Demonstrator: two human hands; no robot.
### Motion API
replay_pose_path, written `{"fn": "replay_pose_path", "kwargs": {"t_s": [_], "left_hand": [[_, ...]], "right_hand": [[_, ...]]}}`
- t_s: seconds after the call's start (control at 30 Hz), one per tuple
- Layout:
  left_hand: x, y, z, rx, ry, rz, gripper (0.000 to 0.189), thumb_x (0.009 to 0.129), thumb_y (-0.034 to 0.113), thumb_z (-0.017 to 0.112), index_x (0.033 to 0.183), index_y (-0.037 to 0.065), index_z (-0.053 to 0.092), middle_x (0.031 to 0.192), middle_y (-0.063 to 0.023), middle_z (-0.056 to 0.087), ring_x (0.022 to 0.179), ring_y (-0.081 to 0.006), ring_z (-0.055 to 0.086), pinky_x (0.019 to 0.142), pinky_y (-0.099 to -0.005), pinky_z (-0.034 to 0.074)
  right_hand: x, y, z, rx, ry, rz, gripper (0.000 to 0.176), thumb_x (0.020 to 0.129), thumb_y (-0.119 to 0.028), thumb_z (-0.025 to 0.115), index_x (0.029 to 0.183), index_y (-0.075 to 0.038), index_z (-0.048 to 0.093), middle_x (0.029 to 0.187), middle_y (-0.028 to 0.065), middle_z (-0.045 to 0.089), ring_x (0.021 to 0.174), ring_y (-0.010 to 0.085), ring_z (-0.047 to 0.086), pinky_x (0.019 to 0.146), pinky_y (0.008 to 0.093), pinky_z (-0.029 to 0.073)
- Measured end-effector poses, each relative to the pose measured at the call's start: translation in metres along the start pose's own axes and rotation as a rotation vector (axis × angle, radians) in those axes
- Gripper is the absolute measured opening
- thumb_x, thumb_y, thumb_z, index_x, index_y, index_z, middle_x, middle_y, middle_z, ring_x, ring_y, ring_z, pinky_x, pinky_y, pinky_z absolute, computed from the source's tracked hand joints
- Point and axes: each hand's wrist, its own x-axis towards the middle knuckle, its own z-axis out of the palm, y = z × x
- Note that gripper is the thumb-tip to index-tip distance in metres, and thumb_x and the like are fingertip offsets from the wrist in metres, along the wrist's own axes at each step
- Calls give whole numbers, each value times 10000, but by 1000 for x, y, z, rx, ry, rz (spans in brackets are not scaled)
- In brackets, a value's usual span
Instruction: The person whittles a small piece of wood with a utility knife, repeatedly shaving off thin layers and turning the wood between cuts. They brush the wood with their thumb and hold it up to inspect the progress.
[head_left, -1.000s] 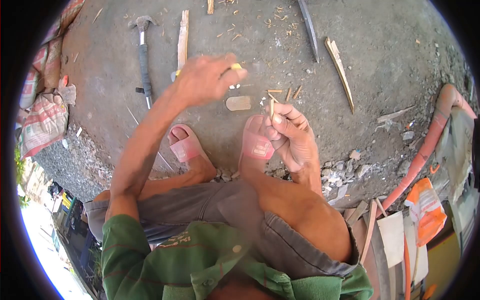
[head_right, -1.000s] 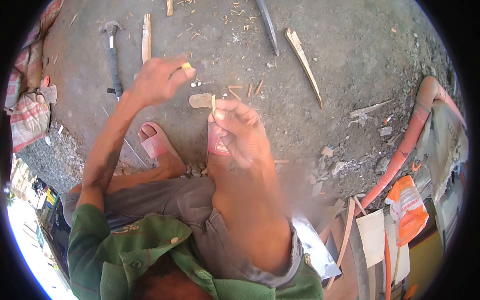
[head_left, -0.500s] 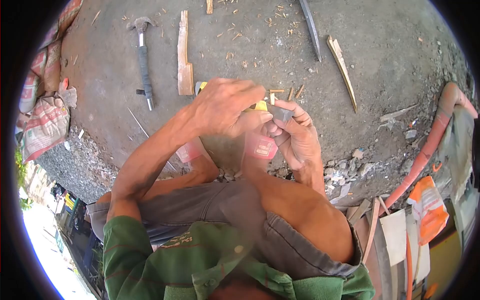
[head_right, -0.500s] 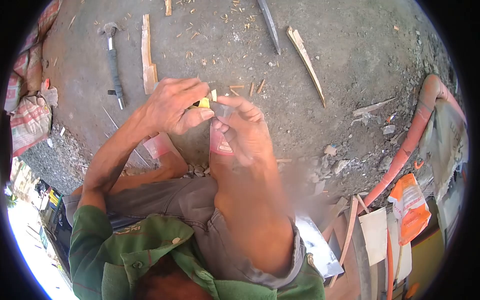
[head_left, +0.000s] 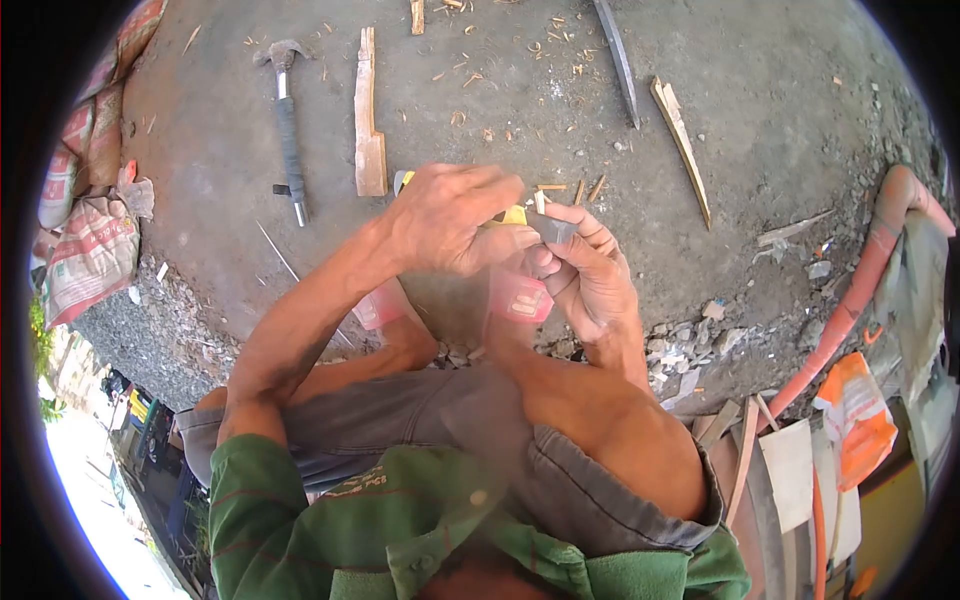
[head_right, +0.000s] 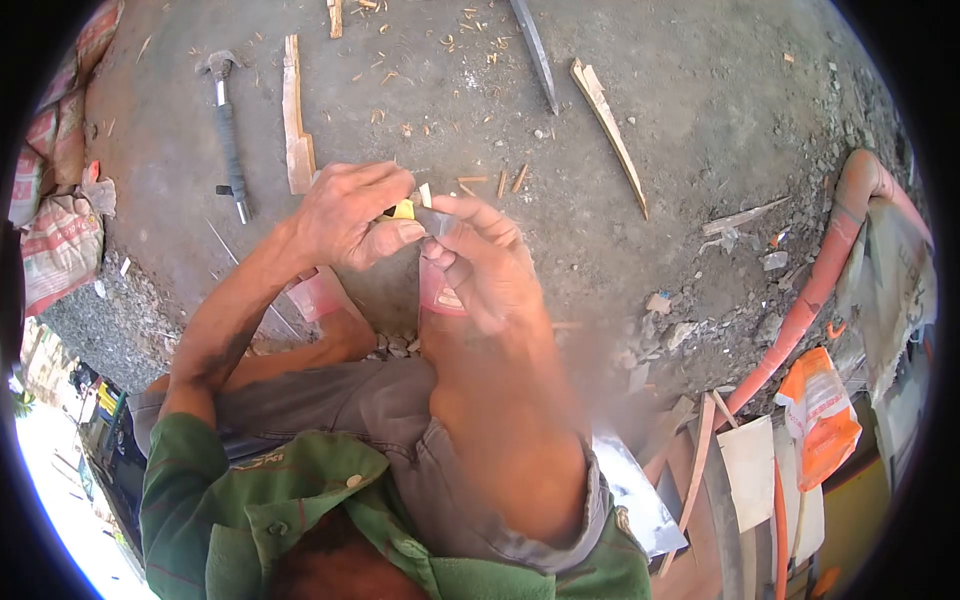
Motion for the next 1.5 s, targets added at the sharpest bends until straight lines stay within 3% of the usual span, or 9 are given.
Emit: {"fn": "replay_pose_path", "kwargs": {"t_s": [0.13,0.33,0.53,0.63,0.83,1.03,1.23,1.33,1.5], "left_hand": [[0,-8,-3,18,0,-36,324,840,333,639,780,32,535,641,-126,515,565,-317,540,490,-400,433],[-5,-45,-23,21,52,-389,365,901,359,582,781,17,535,652,-154,520,592,-297,551,550,-386,439],[16,5,-19,-640,-54,-553,332,920,341,589,871,13,601,657,-56,529,678,-129,530,584,-296,413],[16,4,-11,-658,-84,-459,215,929,253,602,884,43,614,680,39,501,589,-46,436,494,-228,347],[17,7,-17,-885,-119,-628,231,908,255,625,900,24,630,654,19,542,582,-66,488,509,-242,384],[14,5,-12,-711,-67,-451,231,942,249,580,899,23,610,731,24,543,644,-61,480,517,-234,382],[3,3,-11,-131,-41,-128,353,939,351,540,925,-2,550,748,-124,548,628,-293,554,544,-361,441],[4,16,-4,37,-68,-127,351,923,349,559,882,2,525,730,-161,523,636,-357,542,548,-401,449],[5,14,-2,46,-77,-112,314,897,314,601,863,14,514,712,-144,521,606,-341,547,525,-411,446]], "right_hand": [[2,0,-3,15,-2,25,173,868,8,612,1036,8,651,899,99,651,761,147,570,698,264,472],[-4,-4,5,-97,82,-34,161,865,1,635,1025,15,642,856,88,657,729,111,586,644,218,488],[2,2,9,-215,168,-59,148,872,-28,647,1017,1,653,818,56,632,696,100,547,638,221,461],[1,2,8,-207,130,-76,154,879,-24,635,1030,4,647,821,67,635,722,109,564,644,221,461],[-1,-3,10,-18,58,60,197,902,-38,601,1092,11,613,877,92,651,746,132,597,623,224,472],[3,-2,4,-4,-26,68,157,898,-29,602,1046,1,643,888,90,646,764,141,591,631,220,455],[2,-2,4,-8,32,-59,193,887,12,582,1073,10,635,890,91,647,751,131,592,628,217,464],[-1,-4,9,-30,69,-82,242,881,49,548,1107,16,628,889,91,652,740,128,605,641,224,479],[-2,-3,9,-126,135,-100,289,872,81,512,1136,24,618,866,94,660,725,128,622,659,248,497]]}}
